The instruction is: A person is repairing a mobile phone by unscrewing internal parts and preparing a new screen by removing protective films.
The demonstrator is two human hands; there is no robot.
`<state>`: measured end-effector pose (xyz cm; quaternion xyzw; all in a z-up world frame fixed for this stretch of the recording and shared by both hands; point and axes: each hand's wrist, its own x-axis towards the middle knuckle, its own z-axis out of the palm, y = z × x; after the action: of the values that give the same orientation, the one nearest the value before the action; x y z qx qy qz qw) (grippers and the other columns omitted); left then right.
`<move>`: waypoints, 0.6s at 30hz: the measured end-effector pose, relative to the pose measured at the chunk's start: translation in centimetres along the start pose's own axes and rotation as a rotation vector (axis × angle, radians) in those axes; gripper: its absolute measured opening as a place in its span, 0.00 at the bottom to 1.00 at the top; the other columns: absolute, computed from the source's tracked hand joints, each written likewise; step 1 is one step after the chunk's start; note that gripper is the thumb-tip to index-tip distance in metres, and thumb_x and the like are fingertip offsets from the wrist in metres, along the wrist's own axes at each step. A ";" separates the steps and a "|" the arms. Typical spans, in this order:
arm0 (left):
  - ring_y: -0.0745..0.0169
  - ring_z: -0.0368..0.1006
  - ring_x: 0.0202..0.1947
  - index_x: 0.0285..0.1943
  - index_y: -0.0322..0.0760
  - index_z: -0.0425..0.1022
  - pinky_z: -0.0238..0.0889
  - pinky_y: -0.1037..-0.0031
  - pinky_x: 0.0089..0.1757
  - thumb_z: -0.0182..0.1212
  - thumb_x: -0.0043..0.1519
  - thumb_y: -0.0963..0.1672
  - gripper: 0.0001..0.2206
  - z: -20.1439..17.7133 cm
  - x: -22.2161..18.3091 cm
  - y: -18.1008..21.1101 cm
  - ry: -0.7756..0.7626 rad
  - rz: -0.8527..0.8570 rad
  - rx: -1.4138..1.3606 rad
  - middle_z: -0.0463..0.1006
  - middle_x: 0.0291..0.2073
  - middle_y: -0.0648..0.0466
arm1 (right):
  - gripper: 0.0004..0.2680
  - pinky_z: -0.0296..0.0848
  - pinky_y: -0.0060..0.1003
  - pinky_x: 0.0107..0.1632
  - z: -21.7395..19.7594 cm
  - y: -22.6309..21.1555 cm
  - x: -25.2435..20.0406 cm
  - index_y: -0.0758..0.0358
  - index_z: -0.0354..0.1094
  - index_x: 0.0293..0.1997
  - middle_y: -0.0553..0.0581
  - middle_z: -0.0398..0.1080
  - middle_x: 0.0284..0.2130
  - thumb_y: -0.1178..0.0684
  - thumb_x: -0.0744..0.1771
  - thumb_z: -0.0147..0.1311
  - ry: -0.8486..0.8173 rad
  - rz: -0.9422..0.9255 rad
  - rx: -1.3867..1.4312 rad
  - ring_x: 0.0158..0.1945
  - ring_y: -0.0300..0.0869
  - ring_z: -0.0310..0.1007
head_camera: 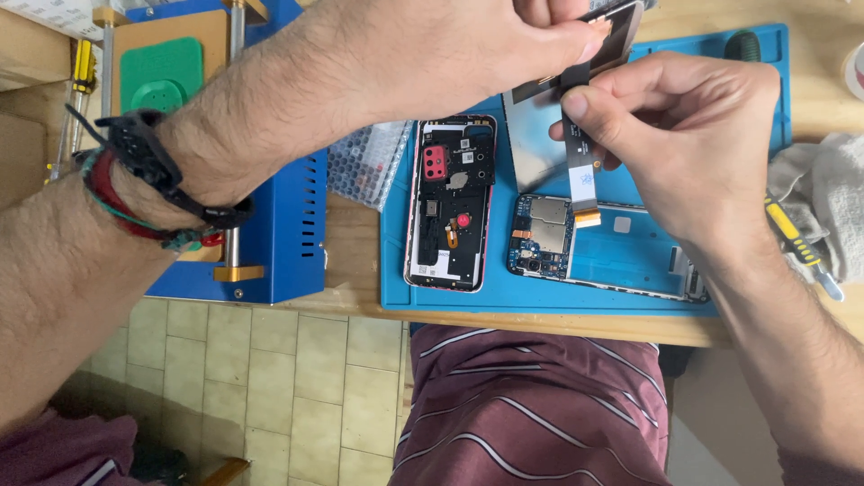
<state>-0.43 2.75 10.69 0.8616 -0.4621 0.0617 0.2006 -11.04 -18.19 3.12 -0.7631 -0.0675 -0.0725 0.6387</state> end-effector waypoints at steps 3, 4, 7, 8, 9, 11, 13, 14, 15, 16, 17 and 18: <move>0.77 0.71 0.24 0.35 0.54 0.82 0.63 0.75 0.26 0.60 0.75 0.53 0.15 0.3 0.8 -0.1 -0.151 -0.104 -0.124 0.79 0.25 0.71 | 0.06 0.73 0.24 0.34 0.0 0.0 0.1 0.71 0.76 0.44 0.60 0.78 0.35 0.61 0.76 0.68 0.000 0.005 -0.003 0.29 0.36 0.72; 0.78 0.69 0.24 0.35 0.56 0.80 0.61 0.75 0.28 0.56 0.75 0.54 0.15 0.5 1.1 -0.3 -0.244 -0.172 -0.203 0.77 0.25 0.72 | 0.06 0.74 0.24 0.34 0.0 0.0 0.1 0.71 0.76 0.45 0.60 0.78 0.35 0.61 0.76 0.68 0.006 0.013 -0.004 0.29 0.35 0.72; 0.79 0.65 0.23 0.34 0.55 0.77 0.58 0.76 0.28 0.55 0.76 0.53 0.16 0.7 1.5 -0.2 -0.307 -0.229 -0.276 0.74 0.23 0.72 | 0.06 0.76 0.23 0.36 0.1 -0.5 0.1 0.71 0.76 0.44 0.60 0.79 0.36 0.61 0.75 0.67 -0.005 0.029 0.010 0.30 0.35 0.74; 0.79 0.65 0.23 0.34 0.55 0.77 0.58 0.76 0.28 0.55 0.76 0.53 0.16 0.6 1.5 -0.3 -0.307 -0.230 -0.276 0.74 0.23 0.72 | 0.06 0.76 0.23 0.36 0.1 -0.5 0.1 0.71 0.76 0.44 0.60 0.79 0.36 0.61 0.75 0.67 -0.005 0.029 0.010 0.30 0.35 0.74; 0.79 0.65 0.23 0.34 0.55 0.77 0.57 0.76 0.27 0.56 0.76 0.53 0.16 0.6 1.5 -0.3 -0.309 -0.222 -0.277 0.74 0.23 0.72 | 0.06 0.76 0.23 0.36 0.1 -0.5 0.1 0.71 0.76 0.44 0.60 0.79 0.36 0.61 0.75 0.67 0.000 0.037 0.016 0.31 0.35 0.74; 0.79 0.64 0.22 0.33 0.55 0.77 0.56 0.76 0.27 0.56 0.76 0.52 0.16 1.0 1.5 -0.7 -0.312 -0.213 -0.278 0.74 0.22 0.72 | 0.05 0.76 0.23 0.36 0.0 -0.4 0.1 0.70 0.76 0.45 0.60 0.79 0.36 0.60 0.75 0.67 0.005 0.045 0.021 0.31 0.35 0.75; 0.77 0.67 0.23 0.36 0.51 0.80 0.58 0.74 0.26 0.56 0.77 0.52 0.16 1.6 1.3 -1.6 -0.216 -0.072 -0.251 0.76 0.25 0.70 | 0.06 0.73 0.25 0.38 -0.2 -0.3 0.1 0.72 0.75 0.43 0.60 0.78 0.37 0.60 0.75 0.65 -0.057 -0.023 0.026 0.32 0.36 0.71; 0.77 0.67 0.23 0.36 0.51 0.80 0.58 0.74 0.26 0.56 0.77 0.52 0.16 1.5 1.3 -1.5 -0.216 -0.072 -0.251 0.76 0.25 0.70 | 0.06 0.73 0.25 0.38 -0.5 -0.1 0.2 0.72 0.75 0.43 0.60 0.78 0.37 0.60 0.75 0.65 -0.057 -0.024 0.025 0.32 0.36 0.71; 0.76 0.66 0.23 0.35 0.52 0.78 0.57 0.74 0.27 0.57 0.78 0.52 0.16 1.4 1.2 -1.4 -0.231 -0.110 -0.240 0.75 0.25 0.70 | 0.07 0.74 0.25 0.38 -0.8 0.1 0.3 0.71 0.75 0.43 0.59 0.77 0.36 0.59 0.75 0.66 -0.069 0.005 -0.002 0.31 0.36 0.72; 0.76 0.65 0.23 0.34 0.52 0.76 0.56 0.73 0.27 0.57 0.78 0.52 0.16 1.3 1.2 -1.4 -0.246 -0.149 -0.228 0.74 0.24 0.70 | 0.07 0.75 0.24 0.37 -1.0 0.3 0.4 0.70 0.75 0.42 0.58 0.77 0.34 0.57 0.74 0.67 -0.080 0.035 -0.029 0.31 0.36 0.73; 0.76 0.65 0.23 0.34 0.52 0.76 0.56 0.73 0.27 0.57 0.78 0.52 0.16 1.3 1.2 -1.4 -0.243 -0.148 -0.229 0.74 0.24 0.70 | 0.07 0.75 0.24 0.37 -1.3 0.4 0.4 0.70 0.75 0.42 0.58 0.77 0.34 0.57 0.74 0.67 -0.081 0.033 -0.031 0.31 0.36 0.73; 0.77 0.66 0.24 0.35 0.52 0.76 0.57 0.74 0.28 0.60 0.77 0.52 0.15 1.3 1.2 -1.5 -0.224 -0.143 -0.245 0.74 0.25 0.70 | 0.12 0.72 0.26 0.35 -1.6 0.5 0.5 0.70 0.72 0.38 0.59 0.73 0.28 0.54 0.77 0.62 -0.044 0.015 -0.044 0.28 0.38 0.72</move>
<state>1.36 2.02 9.41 0.8628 -0.4233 -0.1057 0.2553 -10.50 -19.85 2.97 -0.7789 -0.0740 -0.0524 0.6205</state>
